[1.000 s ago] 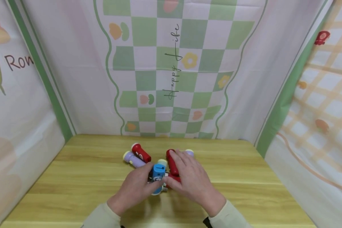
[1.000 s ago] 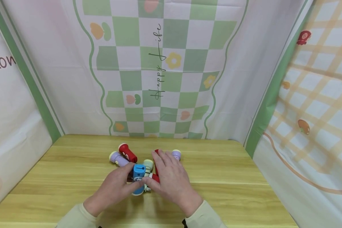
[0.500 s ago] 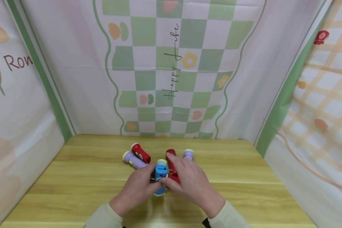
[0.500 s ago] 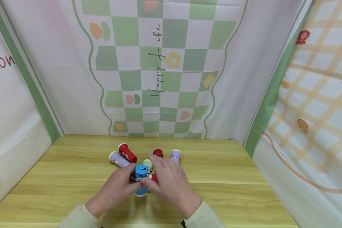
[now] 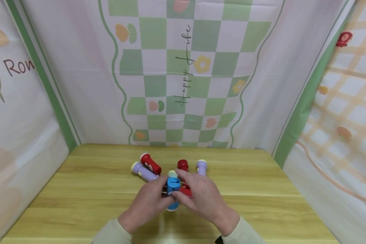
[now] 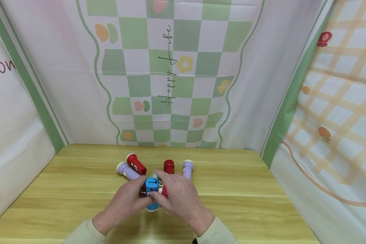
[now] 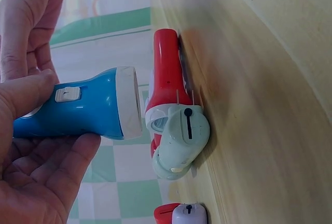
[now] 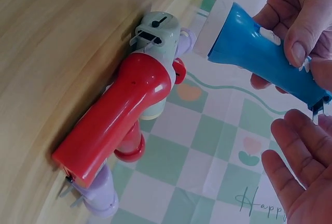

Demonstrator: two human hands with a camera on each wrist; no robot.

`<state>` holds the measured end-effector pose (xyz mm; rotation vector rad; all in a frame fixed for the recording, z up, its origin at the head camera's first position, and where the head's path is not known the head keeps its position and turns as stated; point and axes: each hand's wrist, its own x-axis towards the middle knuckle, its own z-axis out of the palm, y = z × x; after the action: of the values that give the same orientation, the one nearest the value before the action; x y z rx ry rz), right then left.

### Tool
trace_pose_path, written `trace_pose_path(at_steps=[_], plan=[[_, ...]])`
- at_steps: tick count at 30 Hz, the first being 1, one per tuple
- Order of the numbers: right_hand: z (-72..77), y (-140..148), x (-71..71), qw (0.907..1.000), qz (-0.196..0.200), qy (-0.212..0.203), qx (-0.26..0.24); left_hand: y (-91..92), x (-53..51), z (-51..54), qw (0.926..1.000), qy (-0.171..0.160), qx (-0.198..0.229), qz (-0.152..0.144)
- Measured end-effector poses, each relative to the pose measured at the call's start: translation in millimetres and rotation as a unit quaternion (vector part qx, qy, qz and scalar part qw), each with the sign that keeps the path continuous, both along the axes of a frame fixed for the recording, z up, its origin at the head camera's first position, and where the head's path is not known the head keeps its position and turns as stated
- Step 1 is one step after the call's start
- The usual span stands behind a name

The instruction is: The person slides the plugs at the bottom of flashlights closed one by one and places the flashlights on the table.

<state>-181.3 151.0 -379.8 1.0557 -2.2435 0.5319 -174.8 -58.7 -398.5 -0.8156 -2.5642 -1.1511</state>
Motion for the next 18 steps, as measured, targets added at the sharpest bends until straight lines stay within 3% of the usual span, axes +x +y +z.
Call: trace_pose_path(at_steps=[7,18], plan=[[0.7,-1.2,4.1,0.9991,0.004,-0.039,-0.014,0.6,2.0,0.7,0.9995,-0.014,0.021,-0.016],[0.4,-1.2,4.6,0.9905,0.026,-0.123,-0.056,1.6,3.4,2.0,0.9993,0.008,0.031,-0.017]])
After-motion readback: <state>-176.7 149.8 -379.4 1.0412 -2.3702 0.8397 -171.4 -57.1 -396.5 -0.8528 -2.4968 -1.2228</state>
